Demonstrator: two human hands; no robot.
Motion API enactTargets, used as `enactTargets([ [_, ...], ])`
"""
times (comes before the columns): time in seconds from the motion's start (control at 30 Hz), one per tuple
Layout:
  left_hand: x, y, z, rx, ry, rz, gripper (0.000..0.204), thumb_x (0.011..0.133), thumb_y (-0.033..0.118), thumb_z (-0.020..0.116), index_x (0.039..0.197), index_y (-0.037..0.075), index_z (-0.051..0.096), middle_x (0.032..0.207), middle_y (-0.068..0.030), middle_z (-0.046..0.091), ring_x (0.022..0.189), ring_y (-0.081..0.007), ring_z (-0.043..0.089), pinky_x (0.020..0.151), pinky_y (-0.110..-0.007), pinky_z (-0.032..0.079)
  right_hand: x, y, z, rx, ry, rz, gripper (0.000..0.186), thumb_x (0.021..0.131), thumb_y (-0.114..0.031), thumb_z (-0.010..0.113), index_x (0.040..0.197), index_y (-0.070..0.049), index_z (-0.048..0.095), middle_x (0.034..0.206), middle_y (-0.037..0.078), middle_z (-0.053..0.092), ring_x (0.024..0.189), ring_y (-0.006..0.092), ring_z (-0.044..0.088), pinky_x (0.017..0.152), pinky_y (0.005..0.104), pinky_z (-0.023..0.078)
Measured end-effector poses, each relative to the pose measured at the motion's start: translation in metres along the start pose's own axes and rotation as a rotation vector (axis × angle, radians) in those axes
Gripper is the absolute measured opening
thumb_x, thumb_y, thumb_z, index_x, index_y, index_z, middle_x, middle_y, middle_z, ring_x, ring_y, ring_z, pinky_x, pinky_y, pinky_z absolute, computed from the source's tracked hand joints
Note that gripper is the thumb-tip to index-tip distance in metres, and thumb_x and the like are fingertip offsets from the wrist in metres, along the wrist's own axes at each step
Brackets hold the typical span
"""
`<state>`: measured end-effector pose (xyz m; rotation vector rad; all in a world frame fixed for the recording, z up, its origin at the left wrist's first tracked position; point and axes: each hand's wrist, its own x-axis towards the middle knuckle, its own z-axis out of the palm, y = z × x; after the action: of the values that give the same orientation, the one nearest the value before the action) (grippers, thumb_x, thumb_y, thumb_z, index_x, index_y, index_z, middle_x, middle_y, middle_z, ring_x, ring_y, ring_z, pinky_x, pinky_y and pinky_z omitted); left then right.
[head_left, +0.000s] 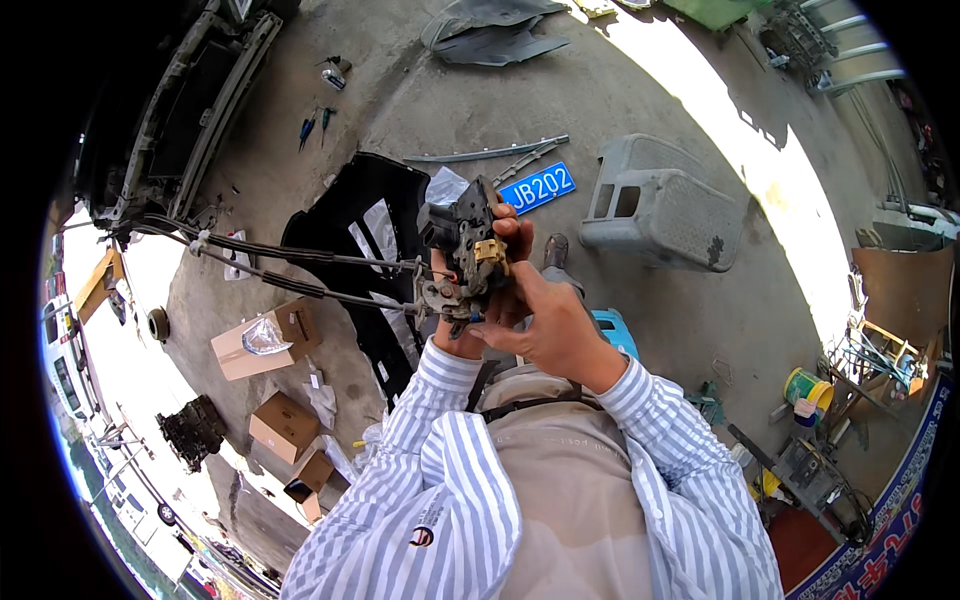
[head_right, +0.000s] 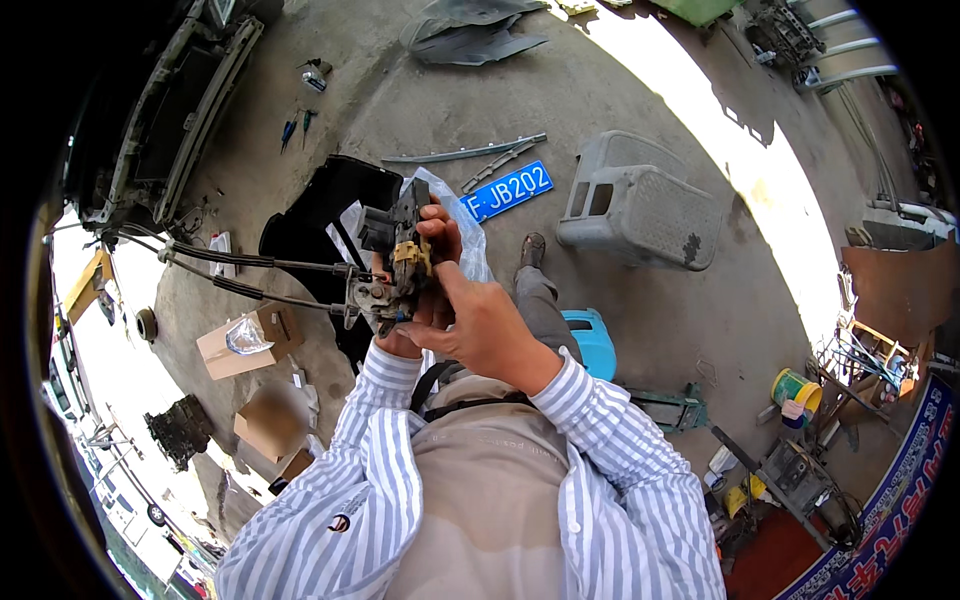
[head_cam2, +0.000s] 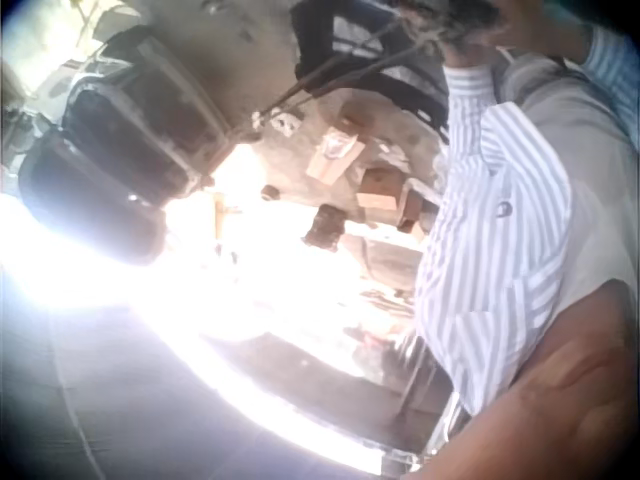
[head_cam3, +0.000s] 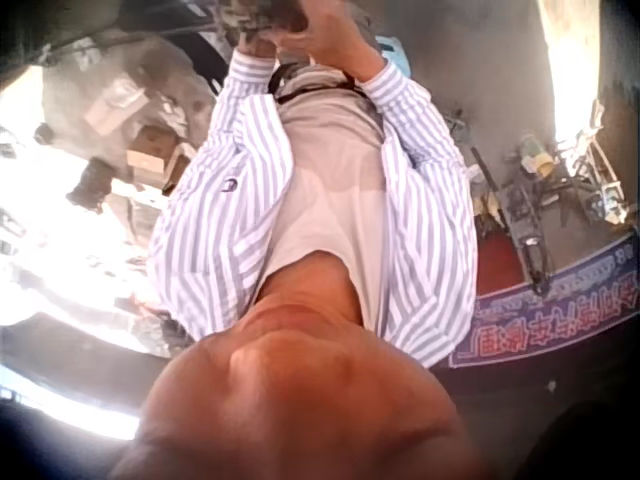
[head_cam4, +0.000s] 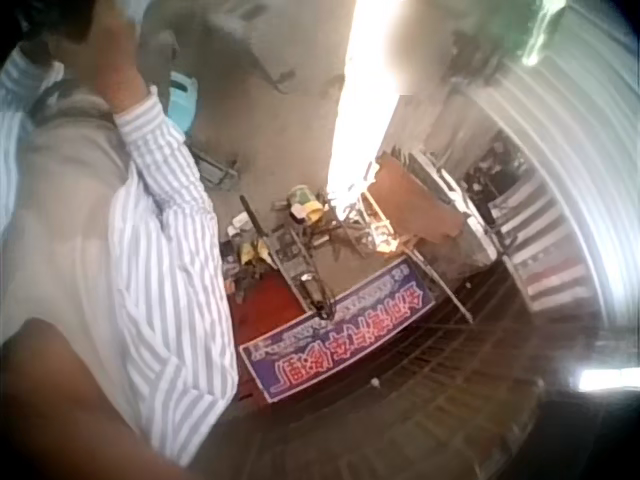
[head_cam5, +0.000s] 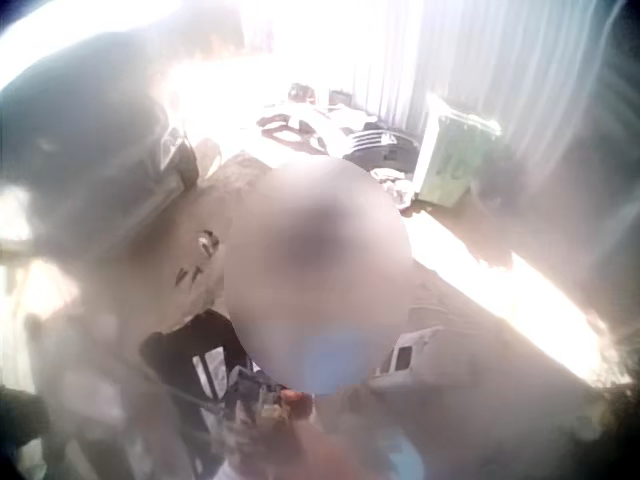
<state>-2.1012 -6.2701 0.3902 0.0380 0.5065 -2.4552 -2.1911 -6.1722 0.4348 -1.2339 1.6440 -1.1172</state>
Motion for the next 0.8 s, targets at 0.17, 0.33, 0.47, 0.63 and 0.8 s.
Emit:
enactTargets([
  [0.17, 0.066, -0.010, 0.019, -0.127, -0.018, -0.059, 0.062, 0.089, 0.013, 0.068, 0.139, -0.004, 0.036, 0.117, -0.0128, 0.052, 0.109, -0.0264, 0.060, 0.119, -0.039, 0.039, 0.054, 0.005, -0.054, -0.048, -0.074, 0.039, 0.055, 0.076, -0.028, 0.089, 0.104, 0.002, 0.053, 0.072, 0.012, 0.065, 0.061, 0.0201, 0.066, 0.057, 0.0309, 0.050],
  [0.33, 0.129, 0.001, 0.027, 0.029, -0.079, 0.064, 0.060, 0.096, 0.022, 0.061, 0.143, -0.004, 0.034, 0.119, -0.0144, 0.053, 0.109, -0.0261, 0.061, 0.118, -0.038, 0.041, 0.115, 0.008, -0.091, -0.036, -0.148, 0.016, 0.057, 0.074, -0.026, 0.090, 0.109, 0.002, 0.054, 0.075, 0.013, 0.067, 0.065, 0.0203, 0.067, 0.060, 0.0304, 0.051],
  [0.47, 0.172, -0.019, 0.046, 0.034, -0.107, 0.072, 0.062, 0.098, 0.027, 0.059, 0.145, -0.004, 0.032, 0.120, -0.0142, 0.053, 0.106, -0.0259, 0.063, 0.117, -0.038, 0.042, 0.146, 0.023, -0.125, -0.016, -0.072, -0.166, 0.058, 0.077, -0.038, 0.087, 0.101, 0.000, 0.051, 0.067, 0.016, 0.062, 0.056, 0.0315, 0.064, 0.053, 0.0365, 0.049],
  [0.63, 0.212, -0.014, 0.055, 0.052, -0.191, 0.102, 0.063, 0.098, 0.026, 0.059, 0.146, -0.003, 0.031, 0.117, -0.0142, 0.052, 0.104, -0.0260, 0.062, 0.115, -0.039, 0.044, 0.178, 0.018, -0.150, -0.031, -0.138, -0.191, 0.056, 0.077, -0.027, 0.089, 0.107, 0.001, 0.051, 0.077, 0.013, 0.068, 0.065, 0.0236, 0.067, 0.060, 0.0320, 0.051],
  [0.8, 0.237, -0.001, 0.058, 0.074, -0.154, 0.152, 0.067, 0.096, 0.028, 0.064, 0.146, -0.003, 0.033, 0.116, -0.0146, 0.052, 0.101, -0.0264, 0.060, 0.114, -0.040, 0.046, 0.209, 0.020, -0.163, -0.099, -0.266, -0.077, 0.054, 0.077, -0.023, 0.089, 0.107, 0.000, 0.050, 0.085, 0.011, 0.072, 0.071, 0.0233, 0.071, 0.064, 0.0322, 0.054],
])
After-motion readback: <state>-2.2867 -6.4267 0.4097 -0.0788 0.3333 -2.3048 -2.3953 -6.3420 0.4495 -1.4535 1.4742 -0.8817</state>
